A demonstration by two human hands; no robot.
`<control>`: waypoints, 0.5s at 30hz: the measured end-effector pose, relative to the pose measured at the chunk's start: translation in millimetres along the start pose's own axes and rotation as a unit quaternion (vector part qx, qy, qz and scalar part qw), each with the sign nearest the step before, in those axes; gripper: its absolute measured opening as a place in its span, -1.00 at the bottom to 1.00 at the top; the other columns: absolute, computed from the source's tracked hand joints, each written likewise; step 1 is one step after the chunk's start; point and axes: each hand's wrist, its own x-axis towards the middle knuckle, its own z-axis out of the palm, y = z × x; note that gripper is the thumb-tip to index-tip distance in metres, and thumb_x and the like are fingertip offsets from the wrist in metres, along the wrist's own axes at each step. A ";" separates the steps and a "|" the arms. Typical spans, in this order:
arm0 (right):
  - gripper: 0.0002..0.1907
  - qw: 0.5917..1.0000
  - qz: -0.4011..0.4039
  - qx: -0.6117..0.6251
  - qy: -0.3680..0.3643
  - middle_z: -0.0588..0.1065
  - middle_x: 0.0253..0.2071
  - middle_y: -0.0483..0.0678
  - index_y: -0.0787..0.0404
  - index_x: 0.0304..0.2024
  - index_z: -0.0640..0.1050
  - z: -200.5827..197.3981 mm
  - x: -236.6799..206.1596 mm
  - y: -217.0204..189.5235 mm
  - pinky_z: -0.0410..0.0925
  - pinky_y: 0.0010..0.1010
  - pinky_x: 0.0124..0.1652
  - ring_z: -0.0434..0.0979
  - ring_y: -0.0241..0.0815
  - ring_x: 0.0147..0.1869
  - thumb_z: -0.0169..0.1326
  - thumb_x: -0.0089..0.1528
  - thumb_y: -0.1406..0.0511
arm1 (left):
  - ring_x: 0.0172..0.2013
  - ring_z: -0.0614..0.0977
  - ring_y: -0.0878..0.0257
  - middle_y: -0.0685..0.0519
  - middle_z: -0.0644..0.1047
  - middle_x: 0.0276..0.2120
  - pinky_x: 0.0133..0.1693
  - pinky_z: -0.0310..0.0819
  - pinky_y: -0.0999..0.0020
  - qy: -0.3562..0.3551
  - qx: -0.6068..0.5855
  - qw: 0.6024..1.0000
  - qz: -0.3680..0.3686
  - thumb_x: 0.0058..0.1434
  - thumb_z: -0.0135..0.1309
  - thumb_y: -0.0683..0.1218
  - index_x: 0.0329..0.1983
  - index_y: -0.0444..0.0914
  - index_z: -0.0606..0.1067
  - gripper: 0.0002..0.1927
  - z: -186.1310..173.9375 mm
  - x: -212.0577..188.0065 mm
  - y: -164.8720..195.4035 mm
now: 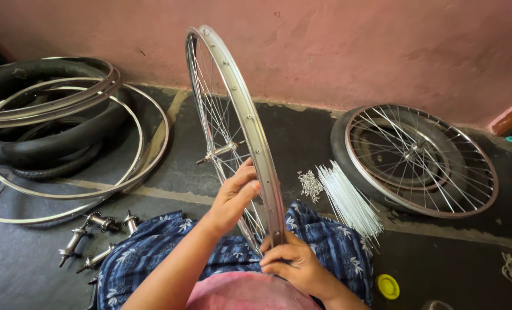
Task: The person laces a bicycle wheel by inserting spokes through the rim and hub, then secures them with nipples. They rotate the wheel to access different sections and continue adding spokes one at a time.
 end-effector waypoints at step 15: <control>-0.83 0.896 -0.185 -0.297 0.273 0.63 -0.20 -0.02 0.32 -0.15 0.61 -18.8 61.6 -117.0 0.48 -0.53 -0.18 0.64 -0.30 -0.18 0.23 0.19 0.50 | -0.20 0.59 0.39 0.11 0.60 -0.24 -0.06 0.49 0.42 0.064 -0.273 0.951 -0.126 0.41 0.07 -0.15 -0.10 -0.33 0.53 -0.86 10.3 -0.2 -43.9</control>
